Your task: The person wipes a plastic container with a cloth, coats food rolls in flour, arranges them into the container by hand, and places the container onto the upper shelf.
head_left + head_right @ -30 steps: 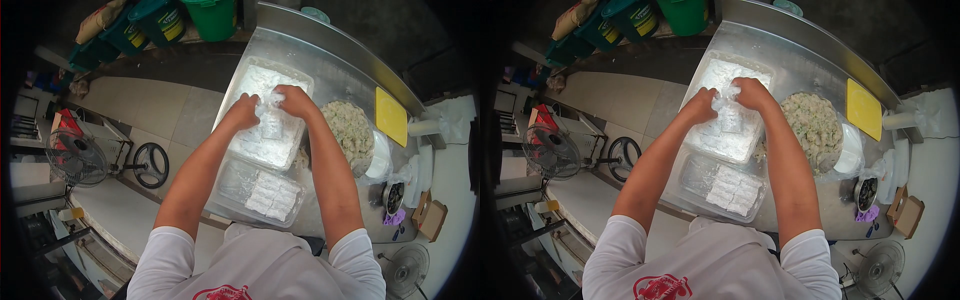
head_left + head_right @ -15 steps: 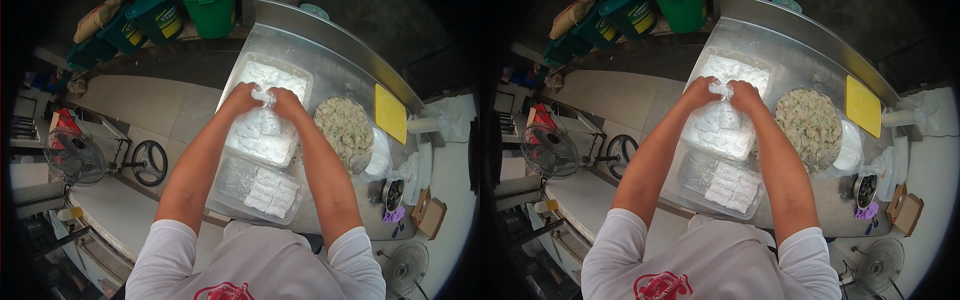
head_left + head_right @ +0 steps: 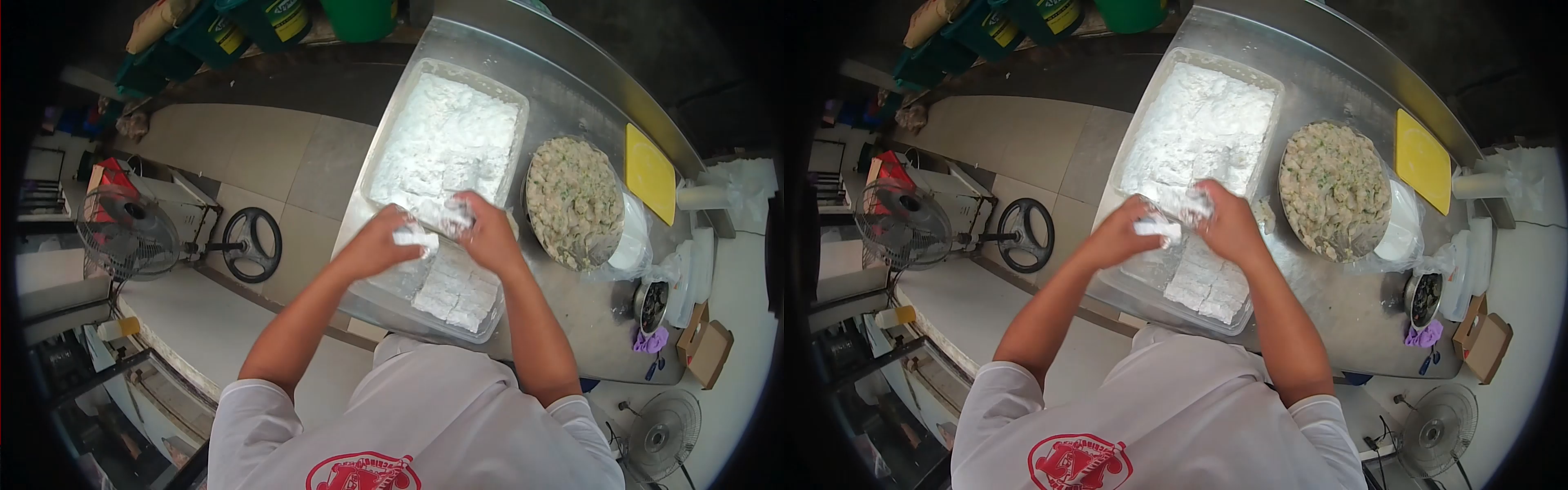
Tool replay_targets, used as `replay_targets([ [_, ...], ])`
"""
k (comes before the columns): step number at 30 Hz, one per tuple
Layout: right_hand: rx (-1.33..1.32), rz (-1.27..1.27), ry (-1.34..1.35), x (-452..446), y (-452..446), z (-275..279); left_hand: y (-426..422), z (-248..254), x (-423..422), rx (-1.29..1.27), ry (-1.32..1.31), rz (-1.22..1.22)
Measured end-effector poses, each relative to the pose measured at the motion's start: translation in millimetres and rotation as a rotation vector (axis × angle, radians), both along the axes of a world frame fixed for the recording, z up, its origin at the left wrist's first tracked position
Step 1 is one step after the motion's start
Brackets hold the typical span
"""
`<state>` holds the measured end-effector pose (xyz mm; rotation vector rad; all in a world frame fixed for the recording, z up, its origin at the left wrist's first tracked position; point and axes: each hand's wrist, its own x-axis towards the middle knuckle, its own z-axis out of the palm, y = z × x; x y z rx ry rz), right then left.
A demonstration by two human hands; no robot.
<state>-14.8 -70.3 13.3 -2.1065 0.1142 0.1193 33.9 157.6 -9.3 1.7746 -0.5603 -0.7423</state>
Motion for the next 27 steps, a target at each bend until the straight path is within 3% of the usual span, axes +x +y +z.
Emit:
replay_targets([
  [2,0.027,0.015,0.061,-23,13,-12,-1,-19,-27,0.177,-0.153,0.032],
  [7,-0.012,0.013,0.100,-54,27,-13,10,-23,-54,0.321,-0.177,0.002],
  [9,-0.040,0.015,0.056,-61,30,-20,16,-20,-48,0.651,-0.307,-0.183],
  [10,-0.041,0.016,0.059,-65,31,-21,18,-22,-51,0.649,-0.303,-0.183],
  [12,-0.115,0.046,0.079,-63,35,-21,22,-26,-49,0.565,-0.618,-0.268],
  [16,-0.260,0.068,-0.145,-59,41,-41,16,-29,-26,0.654,-0.465,-0.470],
  [18,-0.277,0.073,-0.170,-55,46,-46,25,-26,-20,0.540,-0.390,-0.409],
  [22,-0.340,0.133,-0.370,-50,58,-63,33,-29,-28,0.556,-0.344,-0.213],
  [24,-0.531,0.359,-0.105,-48,67,-67,35,-34,-39,0.447,-0.380,0.009],
  [27,-0.486,0.336,-0.118,-54,73,-70,33,-42,-42,0.438,-0.345,-0.069],
])
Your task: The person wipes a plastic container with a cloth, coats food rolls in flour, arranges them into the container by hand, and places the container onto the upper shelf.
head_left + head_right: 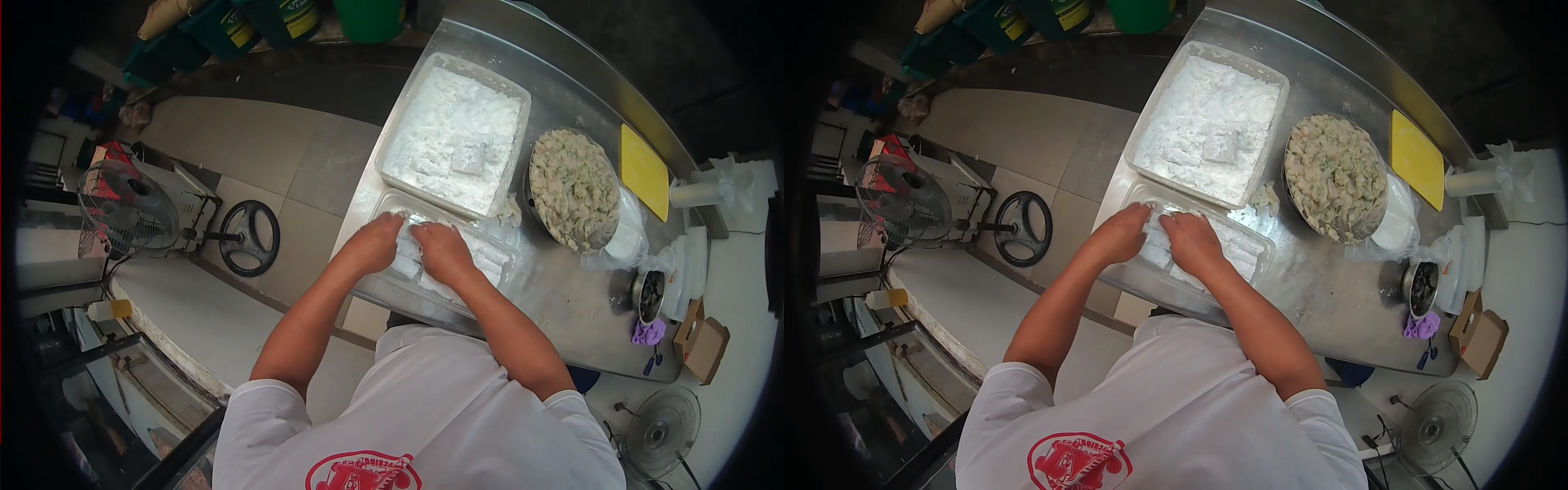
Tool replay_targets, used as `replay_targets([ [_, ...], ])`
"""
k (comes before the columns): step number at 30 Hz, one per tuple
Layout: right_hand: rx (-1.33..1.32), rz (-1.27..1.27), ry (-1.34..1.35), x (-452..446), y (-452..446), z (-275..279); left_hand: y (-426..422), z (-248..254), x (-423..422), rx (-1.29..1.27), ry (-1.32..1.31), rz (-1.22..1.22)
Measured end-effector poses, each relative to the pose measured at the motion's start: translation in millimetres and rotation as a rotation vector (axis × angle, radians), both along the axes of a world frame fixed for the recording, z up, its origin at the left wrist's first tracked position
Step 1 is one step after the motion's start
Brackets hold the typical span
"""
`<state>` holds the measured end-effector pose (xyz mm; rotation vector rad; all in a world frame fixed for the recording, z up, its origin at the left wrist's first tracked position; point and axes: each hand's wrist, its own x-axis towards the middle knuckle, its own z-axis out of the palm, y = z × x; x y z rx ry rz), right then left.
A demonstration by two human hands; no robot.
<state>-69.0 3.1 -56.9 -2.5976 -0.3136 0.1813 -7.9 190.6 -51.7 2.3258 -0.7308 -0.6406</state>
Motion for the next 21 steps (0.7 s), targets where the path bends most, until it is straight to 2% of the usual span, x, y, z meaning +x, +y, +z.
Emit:
replay_targets([
  [4,0.102,0.022,0.065,-1,-8,-1,-2,2,-2,0.054,0.103,-0.068],
  [6,0.111,0.150,0.075,-1,-12,5,0,4,-3,0.092,0.166,-0.076],
  [8,0.129,0.156,0.138,9,-17,37,1,12,-4,0.080,0.185,-0.067],
  [10,0.220,0.004,-0.099,23,-28,53,2,13,-4,0.066,0.209,-0.059],
  [13,0.212,-0.071,-0.224,73,-48,52,2,9,-5,0.023,0.231,-0.079],
  [15,-0.039,-0.063,-0.129,100,-53,50,1,11,-8,0.033,0.225,-0.048],
  [19,-0.197,0.048,-0.008,127,-36,32,3,11,-13,-0.025,0.100,-0.005],
  [21,-0.259,0.099,0.030,130,-30,30,2,28,-9,0.056,0.107,-0.080],
])
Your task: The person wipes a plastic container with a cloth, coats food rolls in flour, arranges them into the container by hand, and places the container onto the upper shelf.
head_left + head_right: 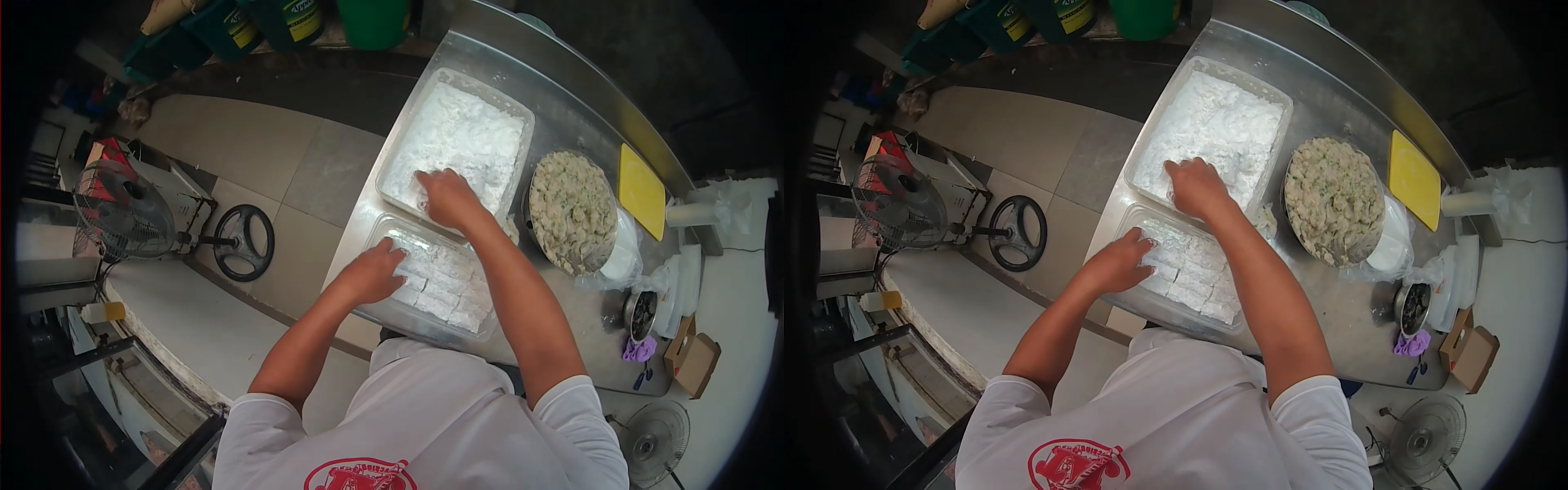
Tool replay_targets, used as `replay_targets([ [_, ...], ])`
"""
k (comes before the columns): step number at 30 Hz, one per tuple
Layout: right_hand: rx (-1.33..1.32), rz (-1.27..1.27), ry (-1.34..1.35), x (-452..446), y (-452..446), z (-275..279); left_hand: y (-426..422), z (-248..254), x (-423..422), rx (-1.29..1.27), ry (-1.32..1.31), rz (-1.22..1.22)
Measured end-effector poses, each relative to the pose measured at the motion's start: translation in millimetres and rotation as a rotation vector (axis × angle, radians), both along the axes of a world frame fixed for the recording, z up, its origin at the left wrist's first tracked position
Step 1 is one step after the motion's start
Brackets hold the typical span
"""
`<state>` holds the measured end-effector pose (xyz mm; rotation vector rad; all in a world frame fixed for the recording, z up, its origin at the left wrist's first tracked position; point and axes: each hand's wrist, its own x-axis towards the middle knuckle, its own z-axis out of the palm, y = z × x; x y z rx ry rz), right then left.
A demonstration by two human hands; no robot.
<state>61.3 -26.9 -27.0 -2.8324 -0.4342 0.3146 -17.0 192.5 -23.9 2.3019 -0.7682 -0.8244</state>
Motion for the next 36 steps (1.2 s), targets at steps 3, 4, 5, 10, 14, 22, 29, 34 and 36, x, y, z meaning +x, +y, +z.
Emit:
replay_targets([
  [3,-0.074,-0.004,0.068,10,5,-2,-8,27,35,-0.112,-0.233,0.050],
  [4,-0.068,-0.002,0.069,15,10,-1,-14,31,53,-0.154,-0.293,0.092],
  [5,-0.146,-0.023,0.165,21,15,2,-23,33,73,-0.198,-0.352,0.133],
  [10,-0.179,-0.028,0.175,22,17,11,-75,28,149,0.054,-0.445,0.059],
  [14,-0.116,0.018,0.244,20,-6,14,-100,34,170,0.587,-0.254,-0.272],
  [22,0.401,-0.190,-0.296,-6,-67,46,-115,21,169,0.793,-0.262,-0.314],
  [29,0.156,-0.349,-0.262,-7,-68,5,-83,32,150,0.429,-0.412,-0.422],
  [34,0.410,-0.585,-0.203,-30,-67,36,-26,69,115,-0.186,-0.360,-0.053],
  [36,0.483,-0.595,-0.214,-48,-74,26,-9,54,92,-0.440,-0.101,0.079],
])
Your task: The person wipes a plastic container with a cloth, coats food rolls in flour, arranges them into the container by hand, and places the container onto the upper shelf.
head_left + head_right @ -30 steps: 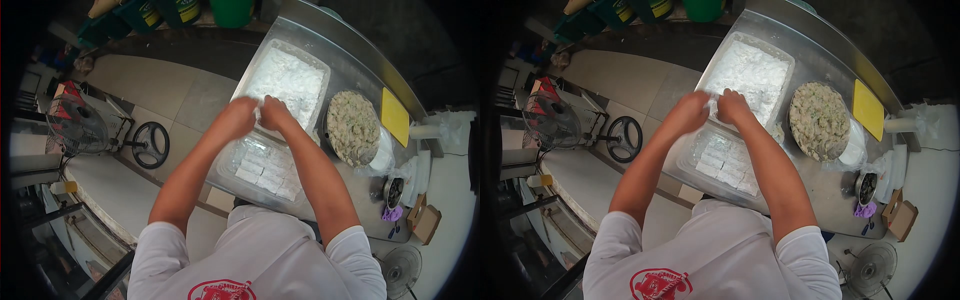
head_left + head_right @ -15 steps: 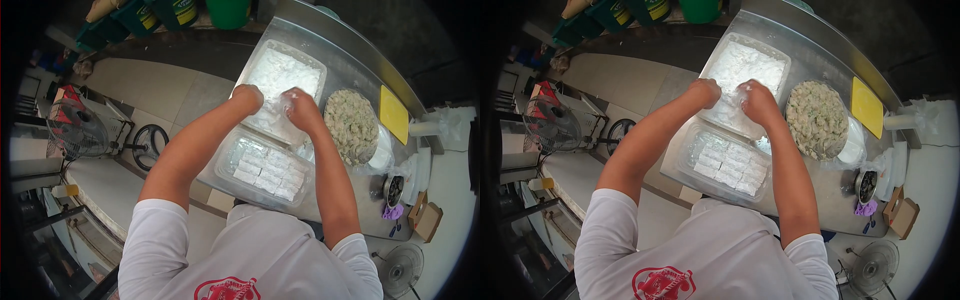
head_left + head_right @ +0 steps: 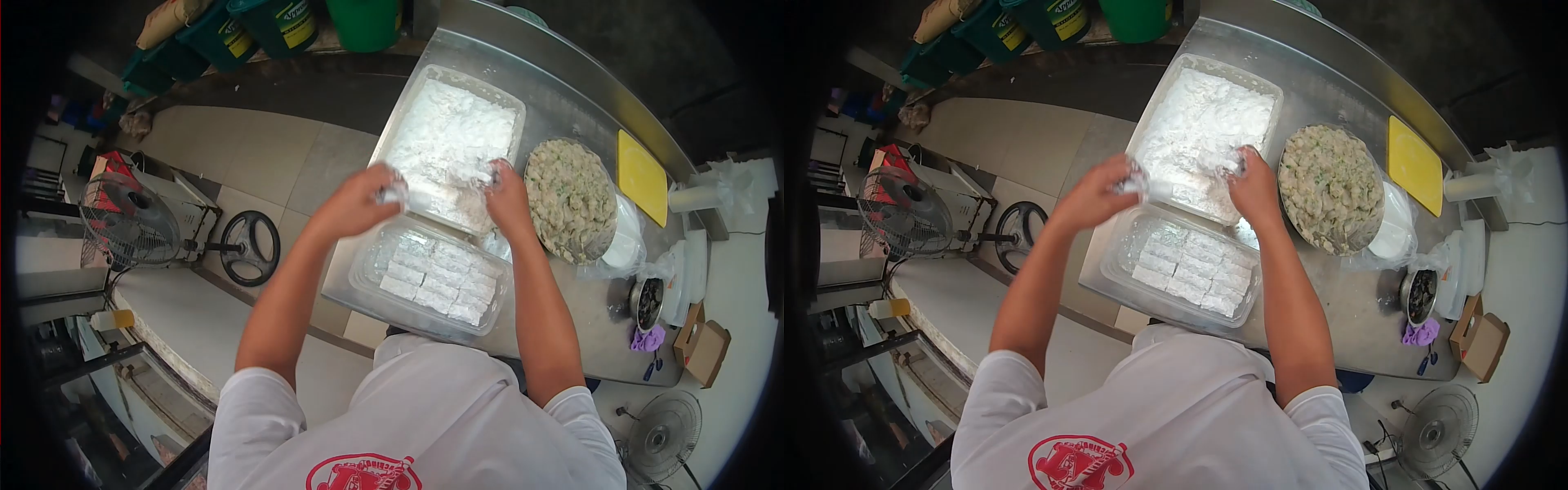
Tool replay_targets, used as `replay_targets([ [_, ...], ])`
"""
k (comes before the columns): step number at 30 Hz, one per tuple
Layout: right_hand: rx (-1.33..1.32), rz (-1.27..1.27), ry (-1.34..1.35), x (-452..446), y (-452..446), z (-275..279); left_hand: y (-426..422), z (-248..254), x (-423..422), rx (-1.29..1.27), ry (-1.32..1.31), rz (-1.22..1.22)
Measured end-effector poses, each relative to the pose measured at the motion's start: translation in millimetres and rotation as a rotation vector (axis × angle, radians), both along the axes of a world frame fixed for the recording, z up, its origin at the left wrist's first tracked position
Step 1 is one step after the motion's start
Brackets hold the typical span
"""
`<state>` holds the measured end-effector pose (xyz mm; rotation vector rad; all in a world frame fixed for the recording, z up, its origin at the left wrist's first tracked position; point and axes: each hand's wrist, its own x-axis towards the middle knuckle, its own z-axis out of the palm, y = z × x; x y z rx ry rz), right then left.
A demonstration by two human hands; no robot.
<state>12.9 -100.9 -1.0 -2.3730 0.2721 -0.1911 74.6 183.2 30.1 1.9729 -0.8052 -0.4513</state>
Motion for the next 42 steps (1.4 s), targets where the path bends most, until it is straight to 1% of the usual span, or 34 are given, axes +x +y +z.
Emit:
replay_targets([
  [1,0.070,-0.005,-0.027,-11,1,-6,2,-10,-16,0.000,0.003,0.001],
  [2,0.069,-0.002,-0.023,-21,4,-10,1,-23,-33,-0.038,0.119,-0.009],
  [3,0.525,-0.063,0.022,-32,8,-13,-1,-36,-45,-0.078,0.235,-0.017],
  [4,0.979,-0.129,0.072,-45,12,-14,-5,-50,-53,-0.081,0.241,-0.013],
  [5,0.975,-0.126,0.079,-56,16,-14,-10,-64,-59,-0.037,0.171,0.005],
  [6,1.061,-0.115,0.068,-67,22,-14,-13,-77,-64,0.008,0.102,0.023],
  [7,1.147,-0.103,0.054,-77,27,-13,-14,-90,-66,0.005,0.106,0.028],
  [8,1.173,-0.102,0.095,-84,29,-18,-17,-102,-67,0.020,0.075,0.020],
  [9,1.167,-0.102,0.098,-90,32,-24,-19,-108,-68,0.035,0.045,0.012],
  [10,1.047,-0.072,0.151,-93,37,-30,-20,-107,-67,0.031,0.045,0.013],
  [11,0.928,-0.043,0.203,-98,42,-36,-21,-106,-68,0.127,0.013,0.008],
  [12,0.808,-0.038,0.186,-100,49,-37,-21,-104,-67,0.224,-0.023,0.005],
  [13,0.807,-0.035,0.183,-101,54,-37,-21,-102,-66,0.223,-0.026,0.008],
  [15,0.312,0.035,0.089,-102,65,-31,-21,-98,-66,0.397,-0.070,-0.151],
  [16,0.245,0.007,0.156,-98,68,-29,-22,-97,-67,0.397,-0.072,-0.148],
  [17,0.244,0.011,0.152,-96,70,-30,-23,-95,-68,0.409,-0.062,-0.138],
  [19,0.128,0.061,-0.029,-93,74,-38,-20,-95,-69,0.424,-0.052,-0.122],
  [20,0.128,0.063,-0.030,-94,76,-42,-17,-97,-70,0.351,0.004,-0.073],
  [21,0.088,0.119,-0.077,-95,77,-47,-17,-95,-70,0.277,0.059,-0.027],
  [22,0.048,0.174,-0.127,-94,78,-52,-16,-92,-72,0.277,0.055,-0.027],
  [23,0.049,0.171,-0.131,-91,77,-61,-14,-89,-78,0.205,0.151,0.171],
  [24,-0.092,0.285,-0.212,-86,78,-67,-13,-86,-84,0.131,0.248,0.364],
  [25,-0.234,0.396,-0.290,-85,78,-72,-13,-87,-89,0.134,0.249,0.357],
  [27,-0.250,0.440,-0.274,-85,79,-74,-13,-90,-96,0.090,0.229,0.478],
  [29,-0.366,0.429,-0.279,-90,82,-69,-9,-98,-95,0.071,0.189,0.445],
  [30,-0.369,0.434,-0.277,-92,82,-68,-10,-102,-95,0.048,0.151,0.410],
  [32,-0.442,0.412,-0.152,-98,83,-68,-11,-110,-96,0.057,0.158,0.420],
  [34,-0.461,0.409,-0.134,-102,87,-66,-13,-106,-93,0.068,0.162,0.420],
  [36,-0.478,0.407,-0.111,-105,85,-65,-12,-102,-90,0.064,0.247,0.407],
  [38,-0.341,0.462,-0.126,-104,76,-61,-16,-104,-90,0.042,0.207,0.434],
  [39,-0.341,0.461,-0.124,-106,70,-57,-19,-105,-89,0.018,0.167,0.462],
  [40,-0.193,0.419,-0.189,-106,64,-47,-22,-107,-88,0.018,0.168,0.464],
  [41,-0.043,0.377,-0.250,-107,61,-39,-24,-109,-88,0.058,0.098,0.468],
  [42,-0.001,0.268,-0.206,-106,62,-18,-26,-110,-89,0.097,0.029,0.468],
])
